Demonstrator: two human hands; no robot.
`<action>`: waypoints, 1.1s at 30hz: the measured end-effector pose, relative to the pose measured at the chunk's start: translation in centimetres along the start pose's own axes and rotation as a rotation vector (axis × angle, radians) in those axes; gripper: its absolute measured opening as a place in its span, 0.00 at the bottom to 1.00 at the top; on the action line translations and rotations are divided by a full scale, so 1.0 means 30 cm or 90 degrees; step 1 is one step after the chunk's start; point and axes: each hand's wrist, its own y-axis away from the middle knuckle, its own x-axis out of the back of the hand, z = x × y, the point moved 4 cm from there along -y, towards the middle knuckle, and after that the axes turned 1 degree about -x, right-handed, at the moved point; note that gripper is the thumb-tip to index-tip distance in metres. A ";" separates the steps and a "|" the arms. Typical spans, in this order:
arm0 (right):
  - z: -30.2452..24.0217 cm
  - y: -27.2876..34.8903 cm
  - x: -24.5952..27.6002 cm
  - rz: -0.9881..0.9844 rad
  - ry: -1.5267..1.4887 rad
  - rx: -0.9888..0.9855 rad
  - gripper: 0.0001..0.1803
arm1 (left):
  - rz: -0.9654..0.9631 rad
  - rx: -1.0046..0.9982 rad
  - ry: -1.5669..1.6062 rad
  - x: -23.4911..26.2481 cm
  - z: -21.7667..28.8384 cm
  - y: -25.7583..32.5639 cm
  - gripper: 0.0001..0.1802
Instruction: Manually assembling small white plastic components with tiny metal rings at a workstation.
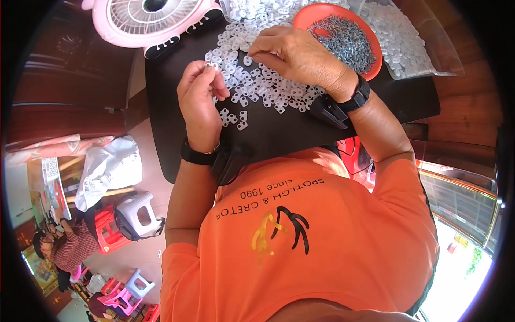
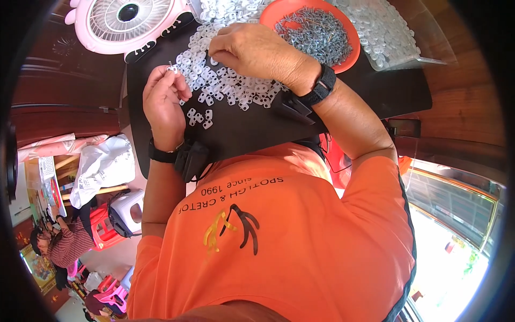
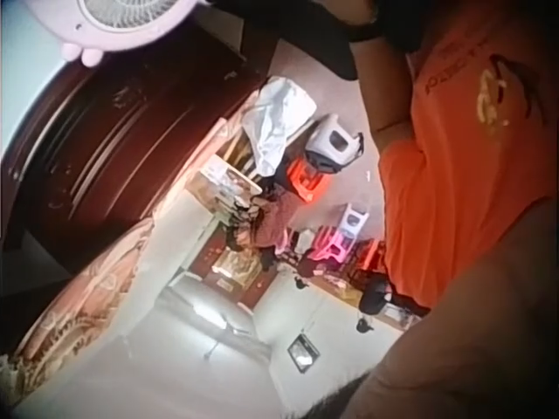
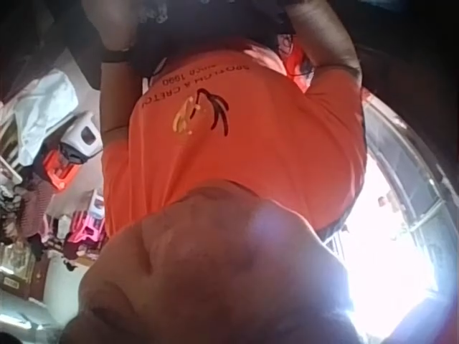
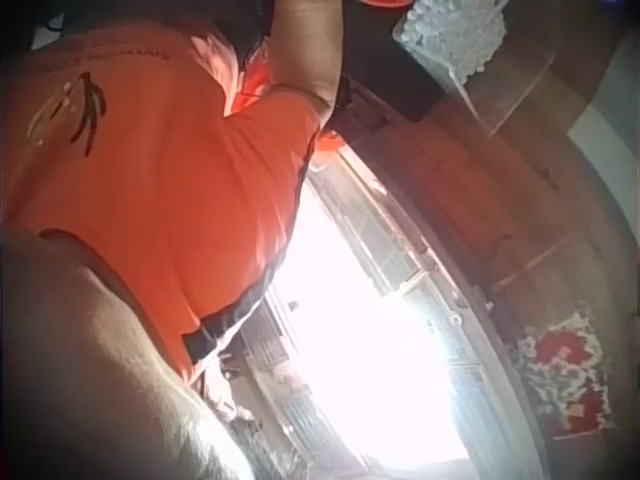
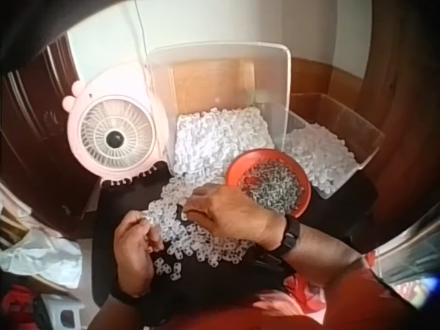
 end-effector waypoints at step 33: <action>0.018 -0.004 -0.085 -0.104 -0.627 -0.238 0.13 | -0.100 0.071 0.082 -0.038 -0.036 0.008 0.09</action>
